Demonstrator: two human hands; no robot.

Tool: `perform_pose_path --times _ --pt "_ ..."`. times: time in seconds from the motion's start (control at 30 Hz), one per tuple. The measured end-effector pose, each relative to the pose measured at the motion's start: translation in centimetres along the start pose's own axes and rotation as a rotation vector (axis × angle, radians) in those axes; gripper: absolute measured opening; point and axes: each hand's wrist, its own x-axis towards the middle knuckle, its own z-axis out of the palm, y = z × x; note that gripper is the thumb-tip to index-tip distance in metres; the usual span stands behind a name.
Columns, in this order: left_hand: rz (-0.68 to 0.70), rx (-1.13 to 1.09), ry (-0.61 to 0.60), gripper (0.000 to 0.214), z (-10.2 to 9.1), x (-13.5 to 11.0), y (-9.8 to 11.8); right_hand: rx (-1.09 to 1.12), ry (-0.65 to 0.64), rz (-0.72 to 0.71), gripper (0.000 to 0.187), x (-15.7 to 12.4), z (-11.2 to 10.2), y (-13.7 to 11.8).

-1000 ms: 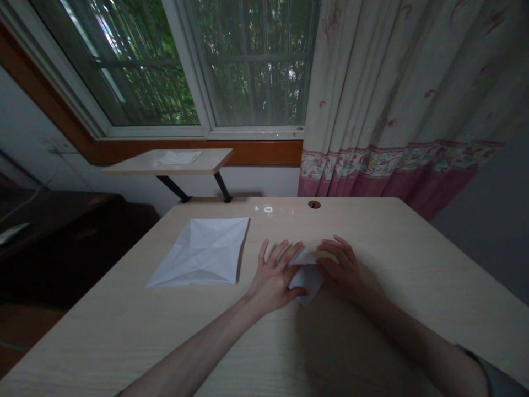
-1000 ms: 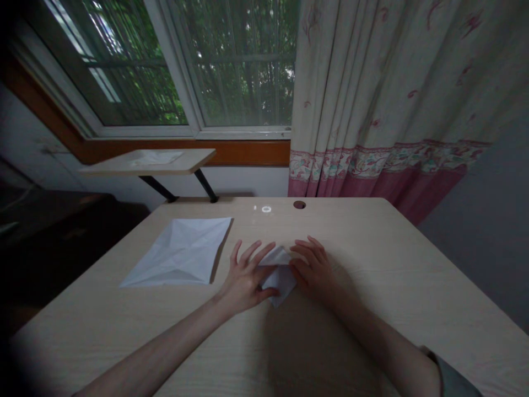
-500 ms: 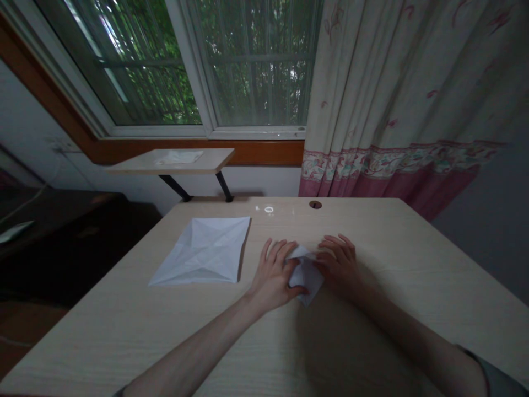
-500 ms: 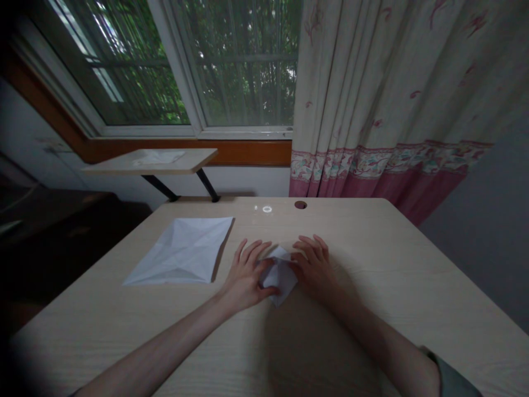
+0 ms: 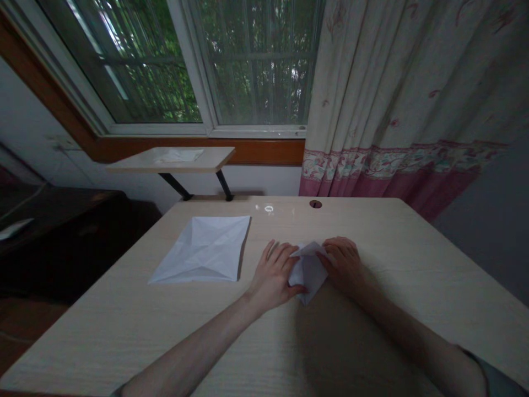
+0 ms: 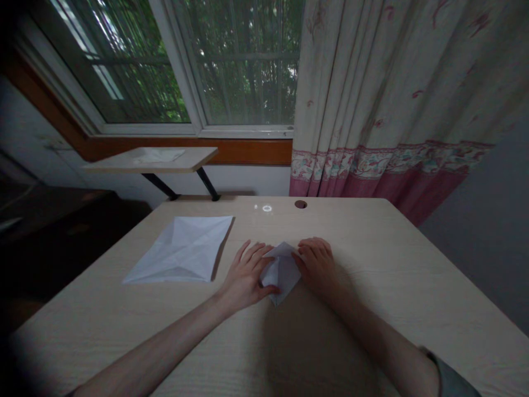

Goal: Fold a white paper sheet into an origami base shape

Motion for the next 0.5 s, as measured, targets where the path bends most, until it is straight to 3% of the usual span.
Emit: perform_pose_path --times 0.33,0.5 --pt "-0.067 -0.027 -0.023 0.071 -0.21 0.23 0.3 0.07 0.003 -0.02 0.005 -0.07 0.13 0.16" --pt "-0.093 -0.028 -0.035 0.085 -0.24 0.3 0.37 0.127 -0.008 -0.016 0.004 -0.2 0.06 0.12"
